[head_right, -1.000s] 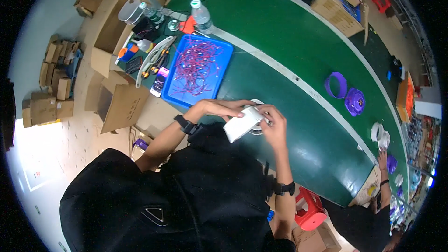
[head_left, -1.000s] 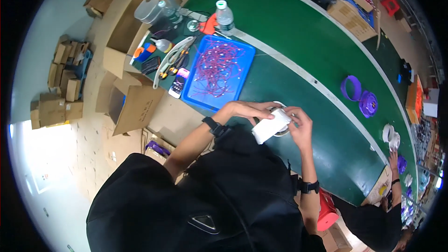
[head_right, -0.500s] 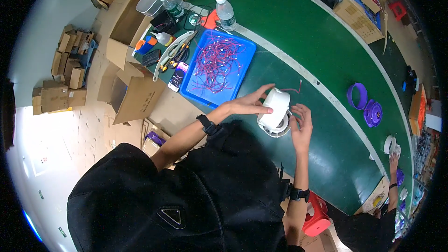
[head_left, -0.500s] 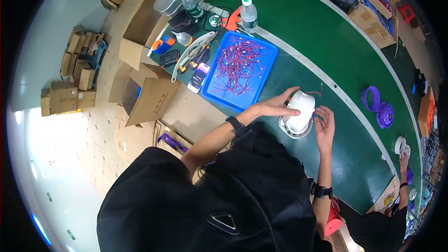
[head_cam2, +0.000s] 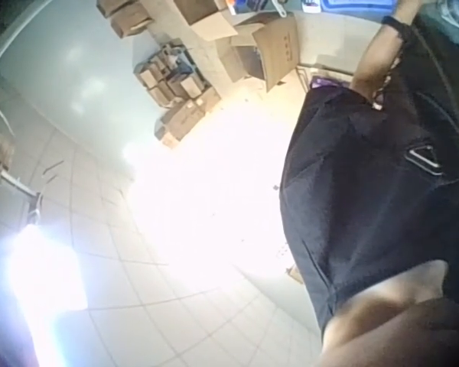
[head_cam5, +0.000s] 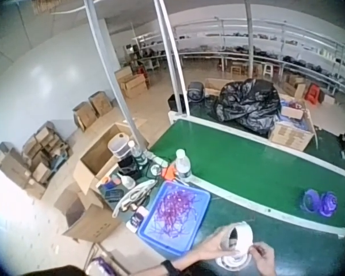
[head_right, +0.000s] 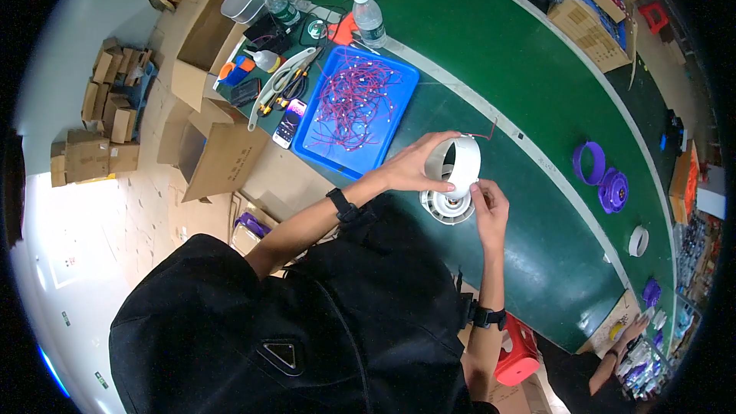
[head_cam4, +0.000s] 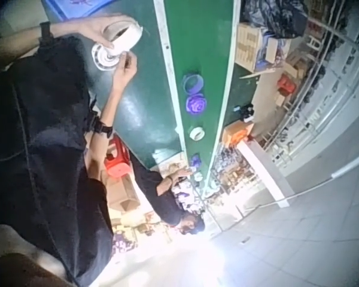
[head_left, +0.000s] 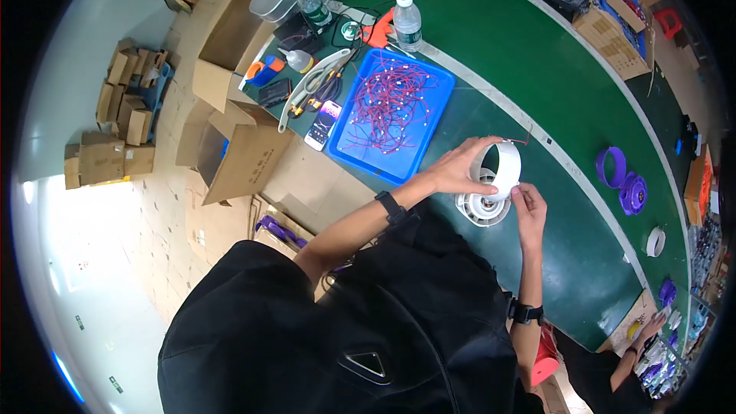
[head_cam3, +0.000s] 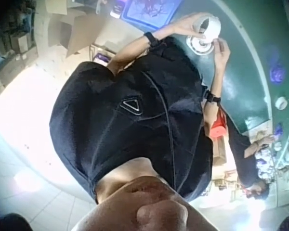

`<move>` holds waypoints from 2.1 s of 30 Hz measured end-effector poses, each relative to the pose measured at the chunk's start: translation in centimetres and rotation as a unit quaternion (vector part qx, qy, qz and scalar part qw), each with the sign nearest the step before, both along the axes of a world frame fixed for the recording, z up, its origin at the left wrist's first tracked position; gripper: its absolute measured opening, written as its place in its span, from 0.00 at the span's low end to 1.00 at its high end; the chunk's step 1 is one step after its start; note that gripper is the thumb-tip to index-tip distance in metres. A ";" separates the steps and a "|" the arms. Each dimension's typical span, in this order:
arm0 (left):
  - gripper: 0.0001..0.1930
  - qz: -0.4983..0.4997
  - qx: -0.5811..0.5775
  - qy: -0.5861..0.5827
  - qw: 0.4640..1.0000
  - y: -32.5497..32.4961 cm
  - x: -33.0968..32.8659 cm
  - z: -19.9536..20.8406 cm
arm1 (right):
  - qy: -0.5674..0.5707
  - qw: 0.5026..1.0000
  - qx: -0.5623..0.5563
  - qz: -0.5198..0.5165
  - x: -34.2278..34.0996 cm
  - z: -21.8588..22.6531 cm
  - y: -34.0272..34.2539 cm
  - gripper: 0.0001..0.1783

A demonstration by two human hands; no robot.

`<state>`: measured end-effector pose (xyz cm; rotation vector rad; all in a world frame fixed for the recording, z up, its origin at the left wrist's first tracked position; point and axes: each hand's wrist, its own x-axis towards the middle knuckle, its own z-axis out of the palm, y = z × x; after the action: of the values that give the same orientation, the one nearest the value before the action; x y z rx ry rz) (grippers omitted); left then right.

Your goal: Assembling plastic housings and wiring components for smoke detectors on a factory production line.

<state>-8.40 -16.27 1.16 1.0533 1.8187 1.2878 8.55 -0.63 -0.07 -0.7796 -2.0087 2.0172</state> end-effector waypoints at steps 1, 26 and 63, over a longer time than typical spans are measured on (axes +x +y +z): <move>0.52 -0.007 -0.008 0.002 1.000 0.2 0.1 0.0 | -0.012 1.000 0.010 -0.005 0.1 0.2 0.2 0.08; 0.52 0.147 -0.159 0.223 0.951 12.2 -9.8 -2.9 | -0.342 0.923 0.150 0.094 3.7 -9.1 3.5 0.25; 0.08 -0.040 -0.047 0.002 0.998 -10.6 -3.5 -12.0 | -0.328 0.940 0.007 0.095 6.4 -12.4 12.3 0.37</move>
<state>-11.90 -26.88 -10.82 1.0682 1.8036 1.1432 14.98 11.62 -12.50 -1.4630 -2.5149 2.0089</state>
